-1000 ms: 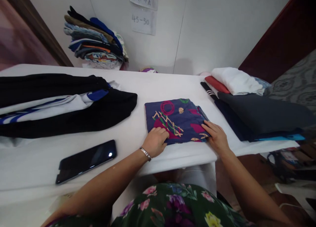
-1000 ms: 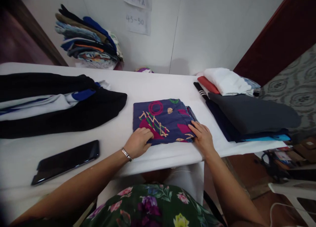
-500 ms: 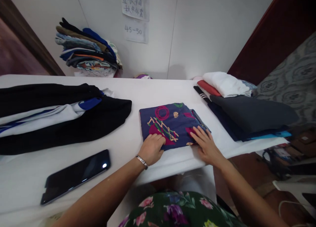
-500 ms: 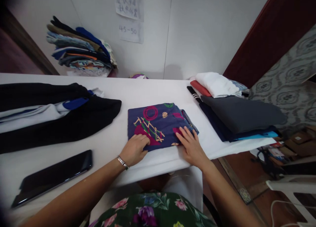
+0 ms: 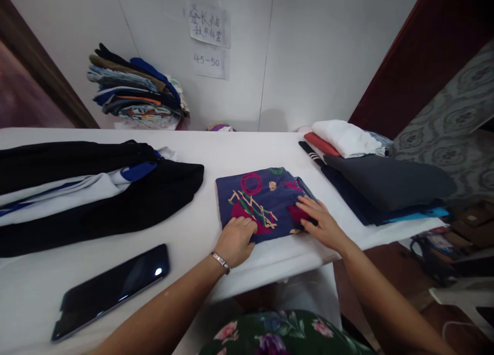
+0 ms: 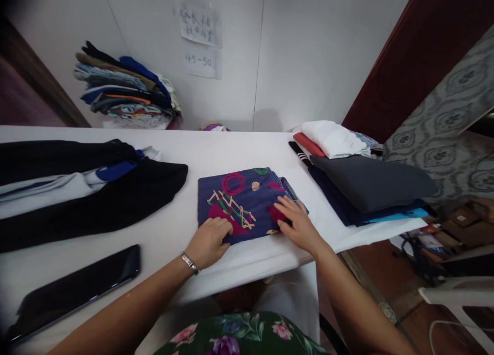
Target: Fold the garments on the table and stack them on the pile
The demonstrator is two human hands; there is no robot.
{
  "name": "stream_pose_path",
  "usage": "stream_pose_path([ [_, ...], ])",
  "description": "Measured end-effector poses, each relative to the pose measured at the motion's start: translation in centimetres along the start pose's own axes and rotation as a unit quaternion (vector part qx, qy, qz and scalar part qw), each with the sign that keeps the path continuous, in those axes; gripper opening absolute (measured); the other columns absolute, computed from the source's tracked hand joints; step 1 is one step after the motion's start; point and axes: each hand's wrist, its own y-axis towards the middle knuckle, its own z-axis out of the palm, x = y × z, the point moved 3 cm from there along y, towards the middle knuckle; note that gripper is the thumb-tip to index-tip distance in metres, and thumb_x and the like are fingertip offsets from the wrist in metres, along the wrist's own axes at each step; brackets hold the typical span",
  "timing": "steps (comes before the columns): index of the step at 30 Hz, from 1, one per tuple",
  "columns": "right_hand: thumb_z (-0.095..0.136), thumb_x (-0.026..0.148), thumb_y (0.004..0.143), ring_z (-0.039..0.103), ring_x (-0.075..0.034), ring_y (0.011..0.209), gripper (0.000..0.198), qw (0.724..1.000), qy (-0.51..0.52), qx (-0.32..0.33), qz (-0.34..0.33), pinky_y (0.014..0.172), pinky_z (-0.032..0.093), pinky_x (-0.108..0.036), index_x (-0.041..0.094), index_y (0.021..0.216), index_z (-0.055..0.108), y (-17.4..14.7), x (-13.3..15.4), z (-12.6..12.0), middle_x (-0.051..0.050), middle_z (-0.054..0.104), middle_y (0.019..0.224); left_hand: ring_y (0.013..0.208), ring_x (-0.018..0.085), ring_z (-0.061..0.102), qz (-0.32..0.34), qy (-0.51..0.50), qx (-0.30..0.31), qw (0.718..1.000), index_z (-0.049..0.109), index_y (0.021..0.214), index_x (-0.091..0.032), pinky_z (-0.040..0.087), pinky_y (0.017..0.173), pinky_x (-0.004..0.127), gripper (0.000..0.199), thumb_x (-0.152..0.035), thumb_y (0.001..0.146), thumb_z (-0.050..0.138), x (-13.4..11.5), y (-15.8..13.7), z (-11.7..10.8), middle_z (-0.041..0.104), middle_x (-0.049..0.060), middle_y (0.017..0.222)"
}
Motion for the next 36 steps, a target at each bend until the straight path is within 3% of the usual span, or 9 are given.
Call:
stream_pose_path([
  [3, 0.047, 0.041, 0.087, 0.030, -0.027, 0.139, 0.055, 0.991, -0.028, -0.067, 0.112, 0.112, 0.024, -0.051, 0.022, 0.140, 0.044, 2.4, -2.4, -0.1, -0.010, 0.035, 0.150, 0.084, 0.021, 0.052, -0.001, 0.001, 0.002, 1.000, 0.054, 0.081, -0.019, 0.034, 0.075, 0.035, 0.012, -0.013, 0.071, 0.057, 0.0, 0.0, 0.0, 0.062, 0.004, 0.087],
  [6, 0.045, 0.048, 0.087, 0.035, -0.029, 0.136, 0.059, 0.976, -0.049, -0.024, 0.212, 0.109, 0.031, -0.049, 0.021, 0.139, 0.045, 3.9, -4.6, 1.4, -0.012, 0.041, 0.145, 0.084, 0.021, 0.052, -0.002, 0.001, 0.004, 1.000, 0.055, 0.082, -0.019, 0.035, 0.075, 0.035, 0.012, -0.013, 0.071, 0.057, 0.1, 0.0, -0.1, 0.062, 0.004, 0.088],
  [13, 0.043, 0.057, 0.087, 0.047, -0.029, 0.128, 0.057, 0.974, -0.064, -0.046, 0.210, 0.106, 0.037, -0.046, 0.023, 0.132, 0.053, 3.5, -6.0, 2.6, -0.010, 0.050, 0.138, 0.081, 0.019, 0.054, 0.027, -0.082, -0.002, 0.996, 0.058, 0.083, -0.019, 0.038, 0.075, 0.034, 0.021, -0.037, 0.076, 0.066, 0.4, -0.1, -0.9, 0.063, 0.003, 0.085],
  [17, 0.049, 0.054, 0.085, 0.054, -0.027, 0.119, 0.056, 0.982, -0.023, -0.096, 0.163, 0.099, 0.043, -0.044, 0.026, 0.133, 0.051, 3.1, -6.9, 2.1, -0.009, 0.058, 0.129, 0.083, 0.019, 0.055, -0.015, -0.148, -0.120, 0.982, 0.058, 0.084, -0.020, 0.043, 0.079, 0.035, 0.023, -0.042, 0.086, 0.055, 1.8, 0.0, -2.0, 0.062, 0.004, 0.085],
  [20, 0.056, 0.052, 0.081, 0.060, -0.027, 0.109, 0.060, 0.972, 0.005, -0.117, 0.202, 0.093, 0.046, -0.040, 0.022, 0.132, 0.052, 2.6, -7.8, 1.3, -0.010, 0.064, 0.119, 0.108, 0.025, 0.052, -0.122, -0.144, -0.235, 0.954, 0.058, 0.101, -0.018, 0.040, 0.095, 0.042, 0.023, -0.036, 0.086, 0.054, 3.9, 0.0, -2.5, 0.060, 0.011, 0.111],
  [25, 0.066, 0.051, 0.073, 0.066, -0.021, 0.074, 0.073, 0.903, 0.211, -0.131, 0.350, 0.067, 0.053, -0.034, 0.017, 0.135, 0.047, 0.5, -8.8, 0.1, -0.005, 0.070, 0.086, 0.132, 0.031, 0.038, -0.298, -0.343, -0.238, 0.858, 0.039, 0.133, -0.015, 0.034, 0.107, 0.045, 0.068, -0.035, 0.075, 0.069, 7.1, 0.2, -1.3, 0.039, 0.019, 0.143],
  [29, 0.069, 0.037, 0.075, 0.067, -0.019, 0.070, 0.060, 0.758, 0.493, -0.150, 0.399, 0.062, 0.056, -0.035, 0.026, 0.130, 0.047, -2.0, -7.7, 0.4, -0.001, 0.070, 0.088, 0.124, 0.026, 0.051, -0.369, -0.564, -0.229, 0.702, 0.035, 0.137, -0.019, 0.044, 0.101, 0.035, 0.082, -0.027, 0.068, 0.078, 7.5, 0.4, -0.7, 0.043, 0.017, 0.143],
  [33, 0.059, 0.037, 0.084, 0.068, -0.020, 0.088, 0.022, 0.654, 0.649, -0.124, 0.369, 0.087, 0.055, -0.041, 0.023, 0.101, 0.061, -3.6, -5.6, 1.8, -0.005, 0.072, 0.094, 0.094, 0.025, 0.068, -0.369, -0.687, -0.160, 0.605, 0.053, 0.122, -0.016, 0.055, 0.086, 0.038, 0.062, -0.023, 0.067, 0.080, 6.3, 0.6, -0.6, 0.068, 0.015, 0.113],
  [36, 0.053, 0.040, 0.088, 0.067, -0.020, 0.098, 0.023, 0.644, 0.674, -0.112, 0.343, 0.099, 0.050, -0.042, 0.023, 0.098, 0.063, -4.1, -3.9, 2.6, -0.006, 0.071, 0.101, 0.083, 0.025, 0.071, -0.346, -0.750, -0.082, 0.558, 0.064, 0.108, -0.013, 0.058, 0.078, 0.037, 0.042, -0.028, 0.071, 0.075, 5.3, 0.7, -0.7, 0.073, 0.014, 0.097],
])
